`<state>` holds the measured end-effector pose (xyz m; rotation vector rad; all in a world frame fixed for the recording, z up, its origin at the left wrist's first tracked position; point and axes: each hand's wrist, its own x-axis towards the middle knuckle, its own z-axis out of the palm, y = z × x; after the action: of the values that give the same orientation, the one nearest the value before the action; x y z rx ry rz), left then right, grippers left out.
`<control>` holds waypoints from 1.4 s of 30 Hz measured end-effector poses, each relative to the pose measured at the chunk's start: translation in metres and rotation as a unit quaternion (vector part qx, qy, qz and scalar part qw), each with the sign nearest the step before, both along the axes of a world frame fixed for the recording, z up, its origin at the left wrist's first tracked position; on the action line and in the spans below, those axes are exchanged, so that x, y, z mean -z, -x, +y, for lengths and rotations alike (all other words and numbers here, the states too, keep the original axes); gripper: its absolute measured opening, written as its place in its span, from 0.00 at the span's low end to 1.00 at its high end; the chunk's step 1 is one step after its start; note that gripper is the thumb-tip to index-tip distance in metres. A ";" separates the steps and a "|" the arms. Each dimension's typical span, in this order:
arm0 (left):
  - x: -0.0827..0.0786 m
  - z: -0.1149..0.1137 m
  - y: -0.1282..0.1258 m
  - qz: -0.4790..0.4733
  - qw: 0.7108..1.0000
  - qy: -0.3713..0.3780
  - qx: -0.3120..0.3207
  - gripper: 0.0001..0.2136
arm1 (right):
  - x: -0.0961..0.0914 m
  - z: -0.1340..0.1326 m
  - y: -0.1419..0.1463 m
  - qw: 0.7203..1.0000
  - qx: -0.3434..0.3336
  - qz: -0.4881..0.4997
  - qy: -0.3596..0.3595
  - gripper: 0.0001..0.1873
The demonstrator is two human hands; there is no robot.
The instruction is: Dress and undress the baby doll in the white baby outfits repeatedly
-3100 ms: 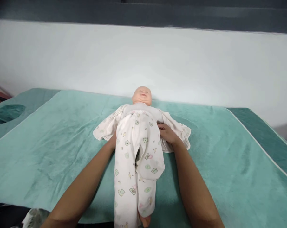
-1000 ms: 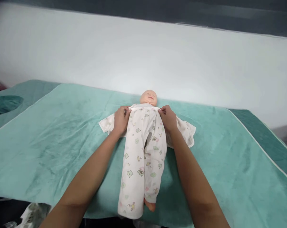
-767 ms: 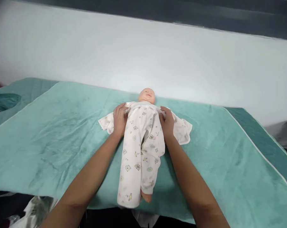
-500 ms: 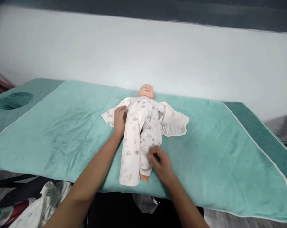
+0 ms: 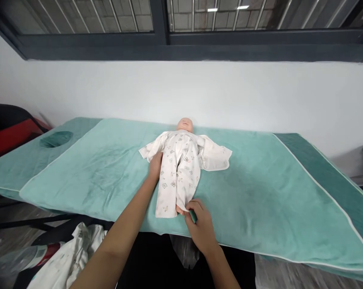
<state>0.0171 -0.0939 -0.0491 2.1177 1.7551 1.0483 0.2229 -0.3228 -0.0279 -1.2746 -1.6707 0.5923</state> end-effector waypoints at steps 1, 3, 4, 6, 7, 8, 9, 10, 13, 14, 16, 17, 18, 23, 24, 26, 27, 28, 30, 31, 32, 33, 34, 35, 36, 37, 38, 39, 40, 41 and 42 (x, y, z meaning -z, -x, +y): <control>0.000 0.000 0.000 -0.002 1.000 0.002 -0.002 0.06 | -0.006 -0.007 -0.002 1.000 -0.007 0.020 -0.009 0.07; 0.001 0.001 0.000 -0.006 1.000 0.005 -0.004 0.06 | -0.019 -0.021 -0.006 0.998 -0.021 0.038 -0.037 0.08; 0.001 0.002 0.000 -0.009 1.000 0.006 -0.005 0.07 | -0.025 -0.027 -0.009 0.998 -0.028 0.039 -0.051 0.10; 0.002 0.004 0.000 -0.013 1.000 0.008 -0.007 0.07 | -0.035 -0.034 -0.015 0.997 -0.048 0.017 -0.062 0.11; 0.002 0.005 0.000 -0.015 1.000 0.009 -0.008 0.07 | -0.038 -0.035 -0.018 0.996 -0.063 -0.013 -0.055 0.11; 0.002 0.006 0.000 -0.016 1.000 0.010 -0.009 0.08 | -0.040 -0.035 -0.021 0.994 -0.083 -0.057 -0.038 0.11; 0.002 0.006 0.000 -0.018 1.000 0.011 -0.011 0.08 | -0.041 -0.033 -0.023 0.989 -0.104 -0.107 -0.018 0.10; 0.002 0.007 0.000 -0.019 1.000 0.012 -0.012 0.08 | -0.041 -0.031 -0.024 0.980 -0.122 -0.155 0.002 0.09; 0.002 0.008 0.000 -0.022 1.000 0.014 -0.016 0.09 | -0.041 -0.024 -0.016 0.967 -0.127 -0.220 0.013 0.06; 0.002 0.008 0.000 -0.022 0.999 0.016 -0.018 0.08 | -0.040 -0.021 -0.009 0.968 -0.115 -0.222 -0.001 0.07; 0.002 0.008 -0.001 -0.020 0.999 0.020 -0.021 0.08 | -0.040 -0.016 0.009 0.968 -0.095 -0.229 -0.035 0.13; 0.002 0.008 -0.001 -0.017 0.999 0.022 -0.022 0.08 | -0.039 -0.012 0.019 0.966 -0.090 -0.239 -0.047 0.16; 0.002 0.008 -0.001 -0.014 0.999 0.024 -0.022 0.08 | -0.037 -0.008 0.029 0.963 -0.086 -0.250 -0.054 0.18; 0.003 0.007 0.000 -0.002 0.999 0.029 -0.023 0.08 | -0.026 0.006 0.049 0.960 -0.065 -0.265 -0.064 0.17; 0.003 0.007 -0.001 -0.001 0.999 0.030 -0.023 0.08 | -0.025 0.005 0.048 0.962 -0.065 -0.254 -0.072 0.16; 0.003 0.007 -0.001 -0.003 0.999 0.030 -0.025 0.08 | -0.023 -0.001 0.045 0.970 -0.066 -0.213 -0.097 0.16; 0.004 0.007 -0.001 -0.004 0.999 0.031 -0.026 0.08 | -0.022 -0.006 0.044 0.974 -0.067 -0.188 -0.108 0.16; 0.004 0.008 -0.002 -0.005 0.999 0.031 -0.029 0.07 | -0.022 -0.012 0.044 0.977 -0.071 -0.167 -0.116 0.16; 0.005 0.008 -0.002 -0.008 0.999 0.030 -0.032 0.07 | -0.022 -0.022 0.048 0.979 -0.089 -0.141 -0.115 0.16; 0.006 0.008 -0.002 -0.009 0.999 0.028 -0.032 0.07 | -0.022 -0.025 0.051 0.979 -0.101 -0.138 -0.107 0.16; 0.006 0.008 -0.001 -0.010 0.999 0.027 -0.031 0.07 | -0.022 -0.028 0.055 0.978 -0.114 -0.141 -0.099 0.15; 0.006 0.009 -0.001 -0.010 0.999 0.027 -0.029 0.07 | -0.023 -0.029 0.057 0.977 -0.128 -0.145 -0.093 0.14; 0.006 0.009 -0.001 -0.010 0.999 0.028 -0.027 0.07 | -0.024 -0.028 0.059 0.974 -0.144 -0.149 -0.089 0.13; 0.006 0.009 0.000 -0.009 0.999 0.029 -0.026 0.08 | -0.025 -0.026 0.058 0.972 -0.158 -0.149 -0.086 0.10; 0.006 0.008 0.000 -0.008 0.999 0.031 -0.025 0.08 | -0.027 -0.023 0.055 0.971 -0.169 -0.146 -0.085 0.08; 0.006 0.008 0.000 -0.007 0.999 0.033 -0.024 0.08 | -0.030 -0.019 0.050 0.972 -0.171 -0.140 -0.084 0.06; 0.006 0.008 0.000 -0.006 0.999 0.034 -0.023 0.08 | -0.033 -0.014 0.043 0.974 -0.162 -0.135 -0.085 0.05; 0.005 0.008 0.000 -0.003 0.999 0.035 -0.022 0.08 | -0.035 -0.009 0.035 0.976 -0.145 -0.138 -0.084 0.05; 0.005 0.008 0.000 -0.001 0.999 0.035 -0.022 0.08 | -0.037 -0.004 0.028 0.977 -0.125 -0.149 -0.082 0.06; 0.004 0.008 0.000 0.001 0.999 0.036 -0.022 0.08 | -0.039 0.001 0.020 0.977 -0.107 -0.169 -0.078 0.08; 0.004 0.007 0.000 0.002 0.999 0.036 -0.022 0.09 | -0.039 0.004 0.014 0.974 -0.095 -0.196 -0.070 0.10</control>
<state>0.0174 -0.0864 -0.0530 2.0481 1.8218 0.9759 0.2090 -0.3186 0.0107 -1.1895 -2.1391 0.3394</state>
